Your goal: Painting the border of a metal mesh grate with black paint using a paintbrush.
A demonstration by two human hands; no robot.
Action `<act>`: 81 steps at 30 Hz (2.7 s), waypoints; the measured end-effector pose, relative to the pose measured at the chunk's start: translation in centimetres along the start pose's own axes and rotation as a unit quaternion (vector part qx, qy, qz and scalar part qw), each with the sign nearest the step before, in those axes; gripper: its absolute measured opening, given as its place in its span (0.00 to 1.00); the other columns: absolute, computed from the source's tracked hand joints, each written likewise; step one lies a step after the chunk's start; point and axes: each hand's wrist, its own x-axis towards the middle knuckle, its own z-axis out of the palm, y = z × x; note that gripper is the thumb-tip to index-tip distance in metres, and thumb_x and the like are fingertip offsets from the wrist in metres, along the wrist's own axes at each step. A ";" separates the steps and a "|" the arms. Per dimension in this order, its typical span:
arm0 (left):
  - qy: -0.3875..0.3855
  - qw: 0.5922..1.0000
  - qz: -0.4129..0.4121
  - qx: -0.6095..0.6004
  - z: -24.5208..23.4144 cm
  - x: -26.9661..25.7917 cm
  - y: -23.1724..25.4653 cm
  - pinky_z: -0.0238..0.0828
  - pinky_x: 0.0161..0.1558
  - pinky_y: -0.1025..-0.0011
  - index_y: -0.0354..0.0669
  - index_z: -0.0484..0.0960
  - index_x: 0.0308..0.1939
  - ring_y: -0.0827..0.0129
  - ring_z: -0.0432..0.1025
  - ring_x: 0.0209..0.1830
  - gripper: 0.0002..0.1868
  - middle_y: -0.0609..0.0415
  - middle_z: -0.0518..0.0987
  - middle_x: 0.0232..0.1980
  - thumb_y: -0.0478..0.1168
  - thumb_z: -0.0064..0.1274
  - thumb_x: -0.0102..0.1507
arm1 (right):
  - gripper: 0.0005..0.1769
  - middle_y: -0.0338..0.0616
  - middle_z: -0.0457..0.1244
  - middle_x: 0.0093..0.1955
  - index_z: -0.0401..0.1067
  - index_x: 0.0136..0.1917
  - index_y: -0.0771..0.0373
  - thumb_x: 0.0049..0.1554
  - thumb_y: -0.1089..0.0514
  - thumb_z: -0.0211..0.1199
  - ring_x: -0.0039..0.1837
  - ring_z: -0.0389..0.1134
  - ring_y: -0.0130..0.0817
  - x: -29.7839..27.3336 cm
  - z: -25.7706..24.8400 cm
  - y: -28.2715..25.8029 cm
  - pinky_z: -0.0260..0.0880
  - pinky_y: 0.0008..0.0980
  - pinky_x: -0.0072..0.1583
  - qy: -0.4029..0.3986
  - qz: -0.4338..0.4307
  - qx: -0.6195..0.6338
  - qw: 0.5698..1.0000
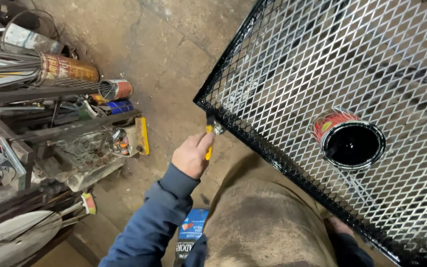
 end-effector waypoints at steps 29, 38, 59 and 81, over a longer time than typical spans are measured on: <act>0.148 0.930 -0.087 -0.325 -2.0 -1.6 0.2 0.76 0.37 0.71 0.39 0.85 0.47 0.65 0.77 0.34 0.09 0.50 0.83 0.38 0.41 0.59 0.68 | 0.15 0.42 0.75 0.47 0.78 0.53 0.55 0.57 0.45 0.68 0.53 0.77 0.34 0.3 -1.4 -0.2 0.75 0.35 0.57 0.083 0.073 -0.010 0.994; 0.074 0.832 -0.168 -0.523 -1.4 6.4 -17.0 0.71 0.26 0.76 0.37 0.82 0.47 0.79 0.70 0.25 0.11 0.60 0.76 0.31 0.42 0.52 0.72 | 0.33 0.35 0.55 0.77 0.60 0.74 0.40 0.60 0.30 0.40 0.70 0.65 0.34 -1.2 -2.0 -1.4 0.66 0.34 0.67 -0.011 0.062 -0.292 0.954; -0.102 0.832 -0.142 -0.527 -3.3 18.9 -21.7 0.71 0.30 0.76 0.42 0.83 0.50 0.79 0.71 0.29 0.12 0.61 0.78 0.35 0.46 0.54 0.71 | 0.26 0.48 0.69 0.64 0.70 0.69 0.36 0.62 0.33 0.47 0.64 0.72 0.49 -3.4 3.8 -7.1 0.74 0.44 0.63 0.021 0.200 -0.215 0.956; 0.136 0.788 -0.179 -0.573 1.9 3.0 -9.5 0.70 0.24 0.77 0.36 0.81 0.49 0.77 0.71 0.23 0.10 0.56 0.79 0.30 0.39 0.51 0.71 | 0.30 0.51 0.72 0.59 0.77 0.64 0.37 0.57 0.24 0.55 0.62 0.74 0.48 -1.2 3.1 -6.9 0.73 0.45 0.64 0.079 0.225 -0.155 0.959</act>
